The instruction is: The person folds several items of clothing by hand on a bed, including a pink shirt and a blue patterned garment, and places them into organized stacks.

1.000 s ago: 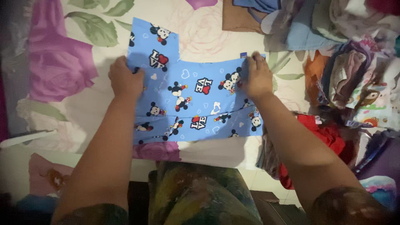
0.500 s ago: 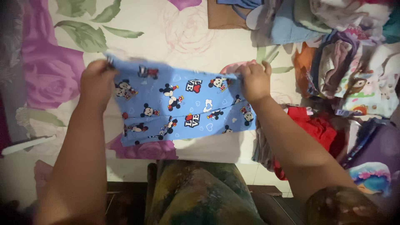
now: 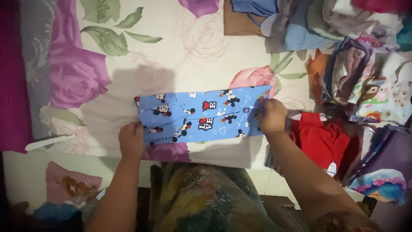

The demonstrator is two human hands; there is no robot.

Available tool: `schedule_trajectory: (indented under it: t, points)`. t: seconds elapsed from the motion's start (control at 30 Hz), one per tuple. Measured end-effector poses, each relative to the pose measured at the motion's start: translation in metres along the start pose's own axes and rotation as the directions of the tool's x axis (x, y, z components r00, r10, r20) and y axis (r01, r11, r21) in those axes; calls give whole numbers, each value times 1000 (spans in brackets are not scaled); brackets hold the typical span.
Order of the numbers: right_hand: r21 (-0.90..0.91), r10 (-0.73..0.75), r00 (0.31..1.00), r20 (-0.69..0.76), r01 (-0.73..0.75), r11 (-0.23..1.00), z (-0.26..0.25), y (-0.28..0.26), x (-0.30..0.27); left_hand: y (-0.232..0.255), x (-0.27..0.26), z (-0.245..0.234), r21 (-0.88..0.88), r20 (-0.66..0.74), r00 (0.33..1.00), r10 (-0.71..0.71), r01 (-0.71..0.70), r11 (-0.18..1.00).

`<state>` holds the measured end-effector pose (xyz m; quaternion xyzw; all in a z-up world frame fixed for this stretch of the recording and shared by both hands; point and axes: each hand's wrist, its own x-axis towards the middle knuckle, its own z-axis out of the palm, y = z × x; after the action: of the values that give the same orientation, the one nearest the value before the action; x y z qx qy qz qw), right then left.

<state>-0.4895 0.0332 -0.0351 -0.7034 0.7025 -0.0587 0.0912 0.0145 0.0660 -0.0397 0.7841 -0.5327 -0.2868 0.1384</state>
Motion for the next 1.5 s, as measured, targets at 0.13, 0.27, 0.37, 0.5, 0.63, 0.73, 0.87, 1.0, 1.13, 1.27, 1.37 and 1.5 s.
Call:
schedule_trajectory:
  t: [0.13,0.27,0.37,0.5,0.63,0.73,0.87,1.0,1.13,1.27,1.37,1.5]
  points:
    - [278,527,850,-3,-505,817,5,1,7,30,-5,3,-170,-43,985,-168,158,973]
    - [281,610,772,177,-634,721,2,5,16,56,1,-2,-302,13,976,-216,210,930]
    - [351,639,736,226,-673,651,17,16,18,61,14,0,-299,174,899,-401,437,848]
    - [503,596,781,184,-596,626,47,47,39,40,53,17,-198,-196,975,-102,63,978]
    - [672,579,735,352,-629,391,64,59,68,22,87,25,-113,-85,990,-115,105,988]
    - [734,575,745,337,-590,335,70,65,87,12,111,20,-97,-1,992,-130,129,987]
    - [735,622,695,361,-622,269,59,54,74,25,108,19,-51,-60,982,-179,176,983]
    - [390,571,796,201,-600,698,31,22,37,55,67,20,117,-426,903,60,-11,993]
    - [559,547,766,337,-630,539,8,-18,8,64,25,31,80,-426,870,247,-236,968]
    - [603,480,877,18,-393,695,-14,-75,2,64,-12,50,-522,-16,1000,6,-13,853]
    - [657,349,937,7,-268,705,-37,-152,-7,55,-23,63,-662,207,971,-115,226,715]
    - [743,17,958,285,-233,627,-63,-269,-12,48,-11,37,-833,485,871,-81,488,262]
